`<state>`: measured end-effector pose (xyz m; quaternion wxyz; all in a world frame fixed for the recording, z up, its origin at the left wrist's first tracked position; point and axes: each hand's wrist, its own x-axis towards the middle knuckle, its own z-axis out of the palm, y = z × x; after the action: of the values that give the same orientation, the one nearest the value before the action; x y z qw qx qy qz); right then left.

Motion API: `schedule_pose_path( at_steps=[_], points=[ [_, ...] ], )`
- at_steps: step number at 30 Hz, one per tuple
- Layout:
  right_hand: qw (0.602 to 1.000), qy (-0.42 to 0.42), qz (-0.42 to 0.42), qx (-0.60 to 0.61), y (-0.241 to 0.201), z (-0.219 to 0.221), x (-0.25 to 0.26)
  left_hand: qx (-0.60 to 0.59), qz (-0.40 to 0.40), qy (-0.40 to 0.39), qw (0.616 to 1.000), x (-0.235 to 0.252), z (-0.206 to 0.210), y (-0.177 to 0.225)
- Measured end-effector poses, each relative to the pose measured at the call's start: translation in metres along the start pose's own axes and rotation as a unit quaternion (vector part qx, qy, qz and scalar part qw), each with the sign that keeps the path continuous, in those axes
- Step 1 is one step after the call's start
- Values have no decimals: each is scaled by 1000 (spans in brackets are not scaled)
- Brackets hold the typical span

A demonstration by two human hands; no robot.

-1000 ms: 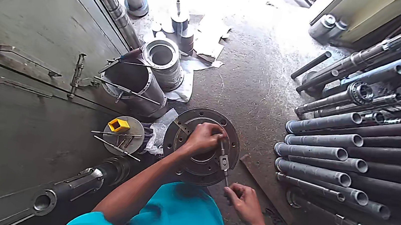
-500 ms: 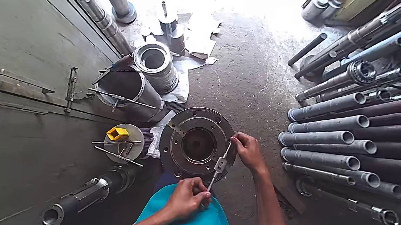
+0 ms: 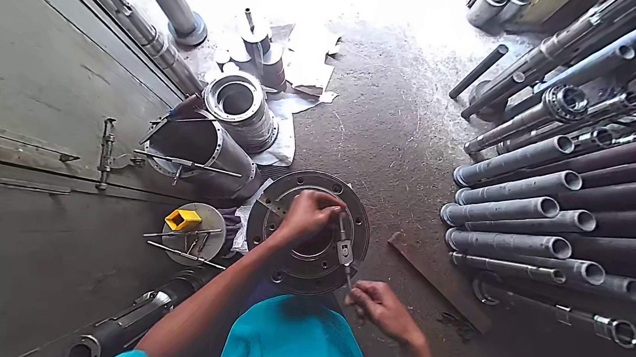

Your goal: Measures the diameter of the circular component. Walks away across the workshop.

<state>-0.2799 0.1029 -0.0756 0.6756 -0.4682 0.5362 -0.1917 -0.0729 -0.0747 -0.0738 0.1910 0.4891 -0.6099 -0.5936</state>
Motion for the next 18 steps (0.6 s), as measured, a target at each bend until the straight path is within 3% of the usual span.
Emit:
schedule_pose_path(
  at_steps=[3,6,10,13,15,16,18],
  points=[
    [986,44,23,156,-8,53,16,170,32,-95,980,33,30,41],
    [967,107,45,225,-20,75,24,312,65,-159,934,43,43,68],
    [933,215,54,282,-45,108,44,359,122,-251,891,39,72,78],
    [876,338,0,345,-61,135,77,378,153,-394,824,26,105,84],
    [846,319,-52,423,-62,140,88,374,170,-429,805,18,105,81],
    [861,290,-37,417,-64,135,84,359,168,-421,816,15,97,78],
    [927,189,4,325,-59,109,63,321,163,-355,863,3,70,67]
  ],
)
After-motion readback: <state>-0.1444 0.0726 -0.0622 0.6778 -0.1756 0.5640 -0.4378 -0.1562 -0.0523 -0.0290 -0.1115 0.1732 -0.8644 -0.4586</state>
